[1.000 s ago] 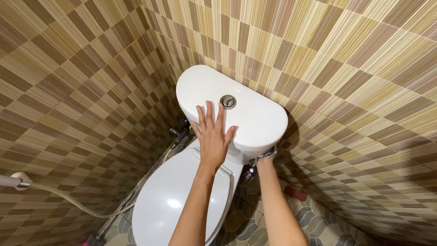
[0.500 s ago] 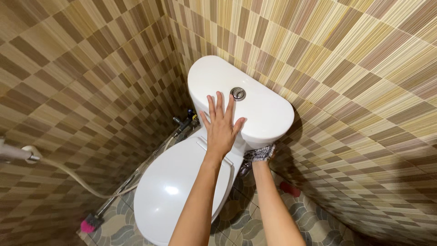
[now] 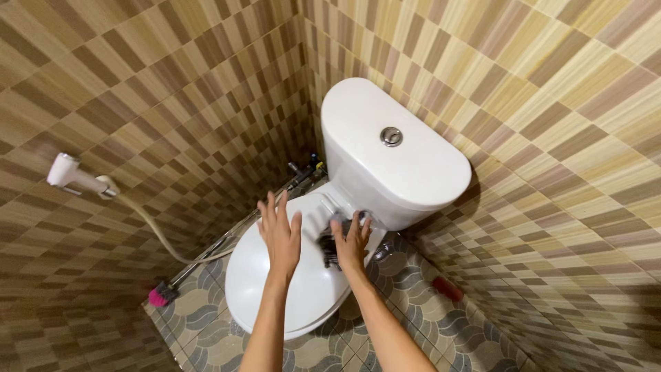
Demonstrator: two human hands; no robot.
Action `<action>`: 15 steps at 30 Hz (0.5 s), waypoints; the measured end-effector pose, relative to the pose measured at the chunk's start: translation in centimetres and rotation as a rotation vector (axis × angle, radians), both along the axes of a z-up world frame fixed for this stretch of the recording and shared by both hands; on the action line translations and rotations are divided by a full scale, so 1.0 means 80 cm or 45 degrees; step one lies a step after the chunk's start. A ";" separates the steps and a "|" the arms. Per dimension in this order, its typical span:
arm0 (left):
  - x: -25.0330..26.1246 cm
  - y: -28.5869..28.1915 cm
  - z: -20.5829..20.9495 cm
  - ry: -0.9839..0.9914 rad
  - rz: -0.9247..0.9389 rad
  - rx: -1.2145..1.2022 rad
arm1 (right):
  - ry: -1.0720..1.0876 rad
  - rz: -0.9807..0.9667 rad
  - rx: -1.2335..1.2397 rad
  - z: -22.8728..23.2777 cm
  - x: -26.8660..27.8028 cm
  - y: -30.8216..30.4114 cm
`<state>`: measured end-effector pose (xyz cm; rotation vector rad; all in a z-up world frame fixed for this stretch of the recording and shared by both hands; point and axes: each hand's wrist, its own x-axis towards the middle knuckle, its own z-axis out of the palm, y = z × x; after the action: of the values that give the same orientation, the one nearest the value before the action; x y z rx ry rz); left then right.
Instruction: The person cleans a white toilet in a tiled bathroom using a checkered cloth and a handheld bidet sprayer. They wipe the toilet seat, lid, and tank, periodically rinsing the cloth with the sprayer to remove dirt.
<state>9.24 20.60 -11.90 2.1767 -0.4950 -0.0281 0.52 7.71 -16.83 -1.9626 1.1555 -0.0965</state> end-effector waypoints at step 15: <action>-0.078 -0.029 -0.222 0.048 -0.192 0.448 | 0.121 0.885 -0.765 -0.161 0.000 -0.007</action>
<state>3.00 18.29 -29.64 2.4702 -0.6731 -0.2551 0.50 7.15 -29.68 -2.8258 0.4570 0.0227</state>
